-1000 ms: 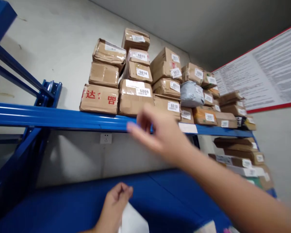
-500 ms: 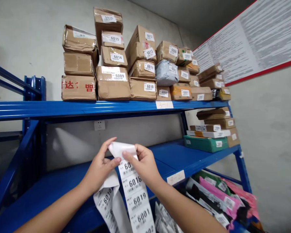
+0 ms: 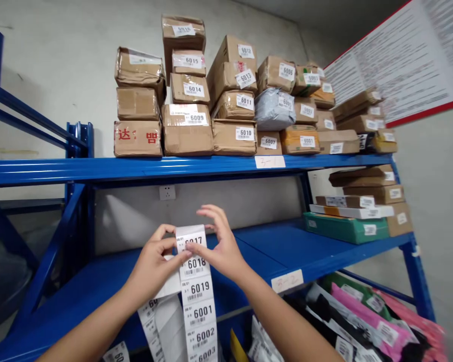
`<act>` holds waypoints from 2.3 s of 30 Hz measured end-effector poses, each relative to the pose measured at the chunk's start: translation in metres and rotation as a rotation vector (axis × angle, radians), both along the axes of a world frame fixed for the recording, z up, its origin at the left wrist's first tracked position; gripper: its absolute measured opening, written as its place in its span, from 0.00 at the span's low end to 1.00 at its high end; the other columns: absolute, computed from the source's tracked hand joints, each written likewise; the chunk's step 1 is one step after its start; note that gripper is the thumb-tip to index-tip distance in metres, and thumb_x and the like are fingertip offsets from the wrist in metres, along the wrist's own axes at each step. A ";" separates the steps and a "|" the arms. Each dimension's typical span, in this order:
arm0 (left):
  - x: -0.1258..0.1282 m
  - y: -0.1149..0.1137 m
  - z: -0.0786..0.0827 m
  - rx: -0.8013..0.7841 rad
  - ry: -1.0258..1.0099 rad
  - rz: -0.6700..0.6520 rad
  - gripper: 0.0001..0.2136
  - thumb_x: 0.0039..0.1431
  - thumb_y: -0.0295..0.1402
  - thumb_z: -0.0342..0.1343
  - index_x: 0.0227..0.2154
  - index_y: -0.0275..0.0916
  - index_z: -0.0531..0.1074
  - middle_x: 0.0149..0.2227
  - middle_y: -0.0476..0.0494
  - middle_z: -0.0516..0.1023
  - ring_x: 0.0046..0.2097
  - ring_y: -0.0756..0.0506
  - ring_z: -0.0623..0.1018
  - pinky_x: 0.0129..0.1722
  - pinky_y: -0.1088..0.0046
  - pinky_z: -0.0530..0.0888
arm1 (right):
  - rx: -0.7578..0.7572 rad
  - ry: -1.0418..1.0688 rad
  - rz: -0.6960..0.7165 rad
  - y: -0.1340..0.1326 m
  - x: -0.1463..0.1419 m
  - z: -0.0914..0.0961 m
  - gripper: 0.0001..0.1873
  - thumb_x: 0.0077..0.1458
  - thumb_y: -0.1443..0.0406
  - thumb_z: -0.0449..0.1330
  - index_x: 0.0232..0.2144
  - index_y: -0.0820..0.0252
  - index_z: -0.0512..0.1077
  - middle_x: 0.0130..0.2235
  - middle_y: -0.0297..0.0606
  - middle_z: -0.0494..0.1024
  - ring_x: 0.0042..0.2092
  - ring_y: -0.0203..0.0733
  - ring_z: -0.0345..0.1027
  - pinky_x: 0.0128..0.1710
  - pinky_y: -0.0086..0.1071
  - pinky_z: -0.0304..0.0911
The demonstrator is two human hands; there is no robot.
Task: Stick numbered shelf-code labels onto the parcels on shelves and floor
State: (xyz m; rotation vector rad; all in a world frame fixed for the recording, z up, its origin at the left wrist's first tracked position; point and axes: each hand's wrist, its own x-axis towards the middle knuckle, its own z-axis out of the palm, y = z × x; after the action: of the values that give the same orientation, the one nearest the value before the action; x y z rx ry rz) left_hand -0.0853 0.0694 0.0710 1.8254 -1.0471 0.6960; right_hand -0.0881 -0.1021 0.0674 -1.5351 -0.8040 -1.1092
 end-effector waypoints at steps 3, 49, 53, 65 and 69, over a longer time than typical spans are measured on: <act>-0.003 0.007 0.001 -0.091 -0.091 0.086 0.08 0.54 0.36 0.58 0.24 0.38 0.70 0.49 0.43 0.63 0.34 0.51 0.71 0.27 0.77 0.67 | -0.182 0.135 0.120 -0.004 -0.004 0.003 0.07 0.50 0.61 0.64 0.30 0.58 0.73 0.33 0.37 0.74 0.36 0.40 0.69 0.35 0.32 0.66; 0.010 0.073 0.081 -0.248 0.152 -0.289 0.07 0.52 0.36 0.61 0.30 0.38 0.78 0.37 0.43 0.79 0.37 0.48 0.76 0.38 0.74 0.71 | -0.358 0.111 0.262 0.067 -0.002 0.123 0.15 0.42 0.57 0.68 0.28 0.61 0.74 0.28 0.38 0.77 0.28 0.38 0.71 0.25 0.30 0.65; 0.008 0.058 0.085 -0.443 0.216 -0.339 0.07 0.49 0.35 0.64 0.31 0.38 0.77 0.29 0.47 0.79 0.32 0.49 0.77 0.34 0.74 0.72 | -0.236 0.048 0.234 0.061 -0.007 0.129 0.14 0.40 0.58 0.69 0.27 0.61 0.73 0.27 0.37 0.77 0.29 0.39 0.71 0.28 0.32 0.67; 0.012 0.058 0.158 -0.742 0.085 -0.285 0.11 0.43 0.37 0.67 0.25 0.36 0.74 0.23 0.46 0.78 0.24 0.50 0.74 0.25 0.74 0.71 | -0.201 -0.541 -0.175 0.105 0.009 0.213 0.03 0.52 0.65 0.61 0.29 0.58 0.74 0.33 0.36 0.75 0.36 0.38 0.68 0.38 0.34 0.64; 0.005 0.070 0.162 -0.589 0.125 -0.216 0.09 0.43 0.34 0.67 0.26 0.35 0.75 0.25 0.43 0.79 0.25 0.48 0.76 0.24 0.73 0.72 | -0.107 -0.628 -0.262 0.103 0.016 0.261 0.06 0.55 0.61 0.59 0.32 0.58 0.72 0.34 0.37 0.74 0.39 0.41 0.67 0.40 0.36 0.63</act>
State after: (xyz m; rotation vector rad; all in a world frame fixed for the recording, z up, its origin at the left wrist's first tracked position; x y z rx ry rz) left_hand -0.0799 0.1391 0.2335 1.2127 -0.8284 0.6618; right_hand -0.0723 0.0009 0.3282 -1.4122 -1.1104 -1.8149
